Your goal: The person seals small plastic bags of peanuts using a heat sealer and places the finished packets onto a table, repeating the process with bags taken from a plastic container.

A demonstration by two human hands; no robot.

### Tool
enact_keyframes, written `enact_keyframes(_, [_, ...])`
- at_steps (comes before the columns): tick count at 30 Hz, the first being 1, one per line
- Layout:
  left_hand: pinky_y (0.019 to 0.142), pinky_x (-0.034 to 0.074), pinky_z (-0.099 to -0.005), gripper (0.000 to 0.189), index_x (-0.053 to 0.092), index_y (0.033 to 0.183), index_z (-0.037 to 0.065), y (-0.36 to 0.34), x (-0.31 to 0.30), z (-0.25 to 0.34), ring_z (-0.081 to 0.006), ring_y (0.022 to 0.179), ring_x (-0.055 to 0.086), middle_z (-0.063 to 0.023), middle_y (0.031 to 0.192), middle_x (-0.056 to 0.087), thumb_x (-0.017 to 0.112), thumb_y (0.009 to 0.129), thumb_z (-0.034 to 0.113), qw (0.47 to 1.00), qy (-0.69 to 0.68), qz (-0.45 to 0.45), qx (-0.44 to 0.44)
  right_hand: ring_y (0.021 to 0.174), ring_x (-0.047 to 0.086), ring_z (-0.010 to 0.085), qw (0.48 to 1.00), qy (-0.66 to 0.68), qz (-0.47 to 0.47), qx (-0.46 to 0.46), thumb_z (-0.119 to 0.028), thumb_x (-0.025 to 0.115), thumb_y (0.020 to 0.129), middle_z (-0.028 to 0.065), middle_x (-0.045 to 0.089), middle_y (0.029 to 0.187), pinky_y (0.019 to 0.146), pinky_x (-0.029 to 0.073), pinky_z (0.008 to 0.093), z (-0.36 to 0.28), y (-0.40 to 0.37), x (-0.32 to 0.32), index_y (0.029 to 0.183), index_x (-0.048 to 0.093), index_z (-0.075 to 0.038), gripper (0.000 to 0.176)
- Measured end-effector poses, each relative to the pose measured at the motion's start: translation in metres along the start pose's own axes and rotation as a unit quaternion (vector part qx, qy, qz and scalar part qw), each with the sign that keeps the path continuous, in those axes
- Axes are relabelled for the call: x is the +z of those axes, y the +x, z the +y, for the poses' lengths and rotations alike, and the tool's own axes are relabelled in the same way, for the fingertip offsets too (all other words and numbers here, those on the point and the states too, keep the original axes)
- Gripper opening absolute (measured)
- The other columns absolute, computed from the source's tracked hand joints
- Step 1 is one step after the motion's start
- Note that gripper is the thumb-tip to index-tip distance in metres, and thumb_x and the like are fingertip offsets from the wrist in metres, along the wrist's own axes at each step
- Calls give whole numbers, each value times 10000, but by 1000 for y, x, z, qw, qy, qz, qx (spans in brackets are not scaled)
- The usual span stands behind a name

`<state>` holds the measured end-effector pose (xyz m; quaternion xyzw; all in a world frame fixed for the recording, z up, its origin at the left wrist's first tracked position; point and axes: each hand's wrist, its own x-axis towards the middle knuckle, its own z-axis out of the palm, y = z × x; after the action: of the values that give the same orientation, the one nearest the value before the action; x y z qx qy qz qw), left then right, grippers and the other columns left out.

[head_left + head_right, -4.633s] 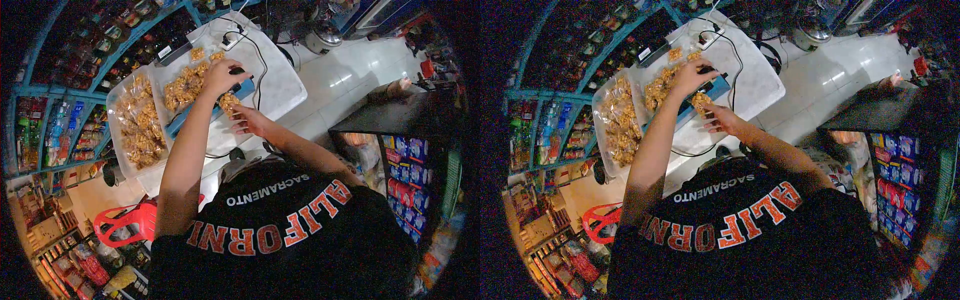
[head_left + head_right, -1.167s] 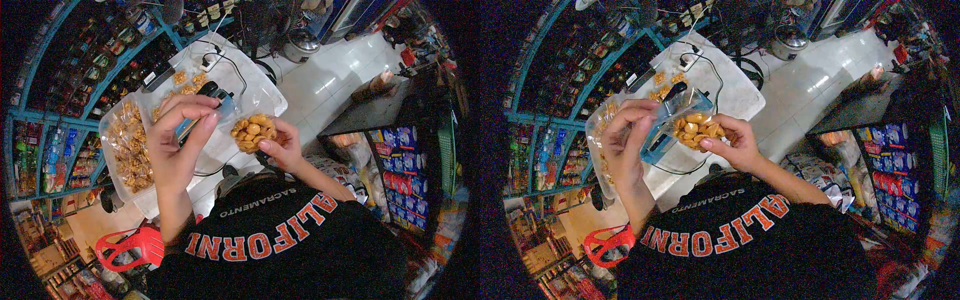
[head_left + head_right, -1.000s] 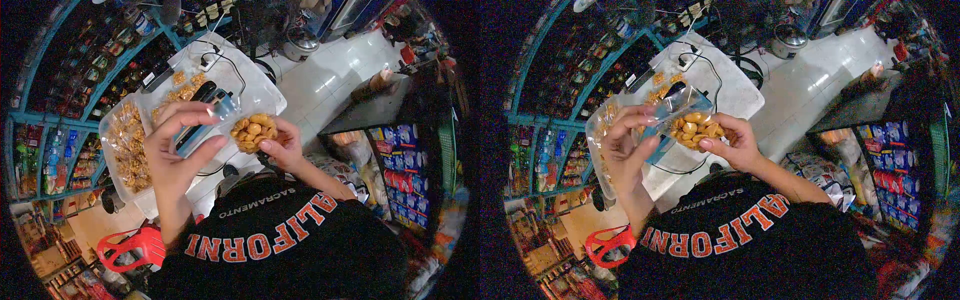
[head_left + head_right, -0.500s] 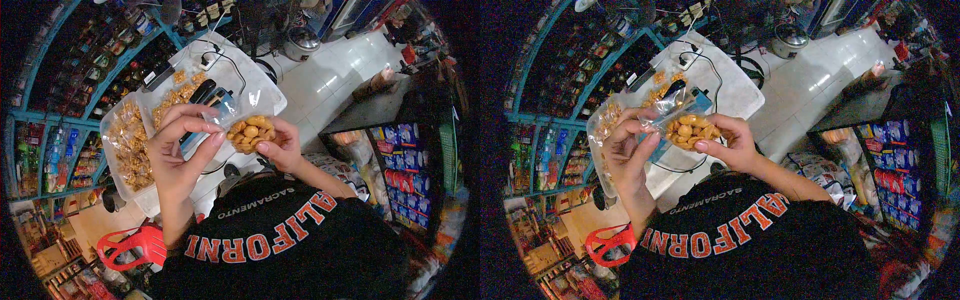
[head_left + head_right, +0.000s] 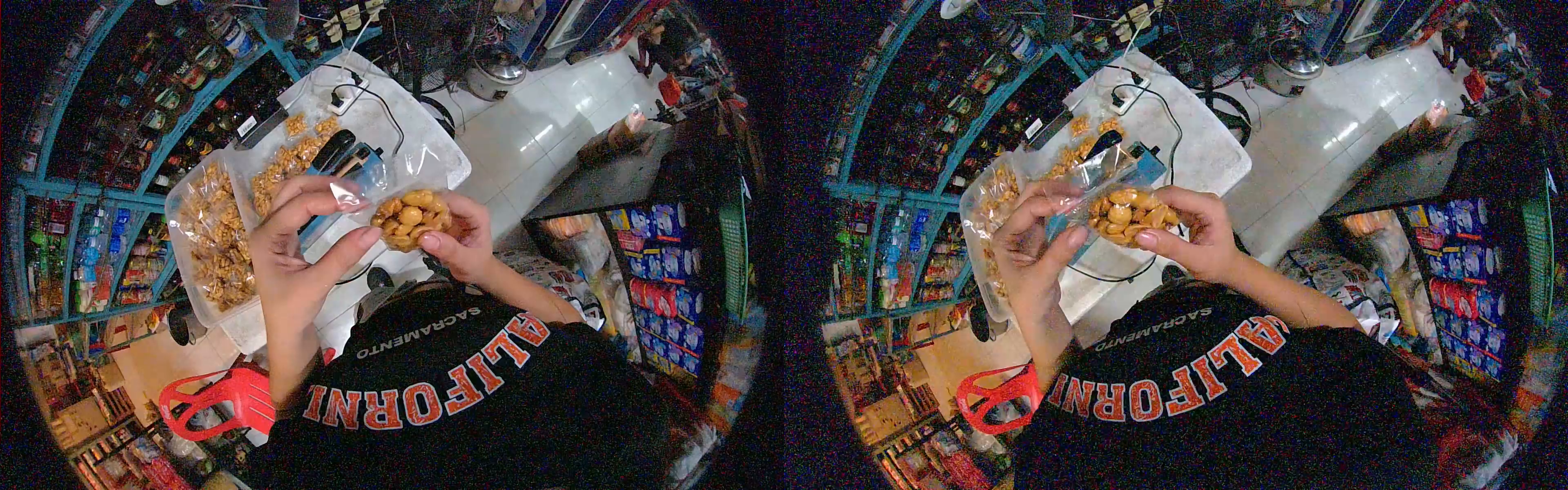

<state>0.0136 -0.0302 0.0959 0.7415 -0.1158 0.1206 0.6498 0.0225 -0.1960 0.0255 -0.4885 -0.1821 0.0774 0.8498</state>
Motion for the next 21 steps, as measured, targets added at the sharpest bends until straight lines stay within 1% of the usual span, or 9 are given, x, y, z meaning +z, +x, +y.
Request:
enact_keyframes(8, [776,367,-279,178,587,745,24,2,4,1,-177,845,517,-82,846,569,678,596,-11,1000,-11,0,-1,812,536,123,1000,-18,-11,-10,-100,638,727,87,559,874,726,418,238,3,1,-1,922,531,59,274])
enact_keyframes(13, [776,365,-279,143,569,713,25,1,5,3,-172,844,518,-90,841,571,669,616,-6,999,-35,23,-23,818,539,129,1000,-6,-10,-11,-106,640,727,89,562,867,734,420,244,1,2,3,933,530,64,289])
enact_keyframes(17, [779,362,-277,139,566,719,24,1,3,5,-171,850,516,-96,847,570,661,622,-6,1000,-12,7,-17,826,539,132,1000,-16,-9,-3,-104,642,724,91,562,875,739,419,244,2,2,2,931,531,65,289])
enact_keyframes(19, [789,357,-279,153,565,735,20,1,2,5,-175,858,514,-97,855,568,663,619,0,1000,10,4,-13,817,540,133,999,-24,-13,-18,-101,642,722,94,564,870,735,419,243,2,2,1,927,536,65,285])
enact_keyframes(21, [794,355,-280,166,569,754,17,2,2,5,-177,862,512,-94,857,567,665,619,18,1000,3,2,-7,809,540,133,999,-26,-12,-19,-101,642,720,95,565,864,730,419,242,3,2,0,925,538,65,284])
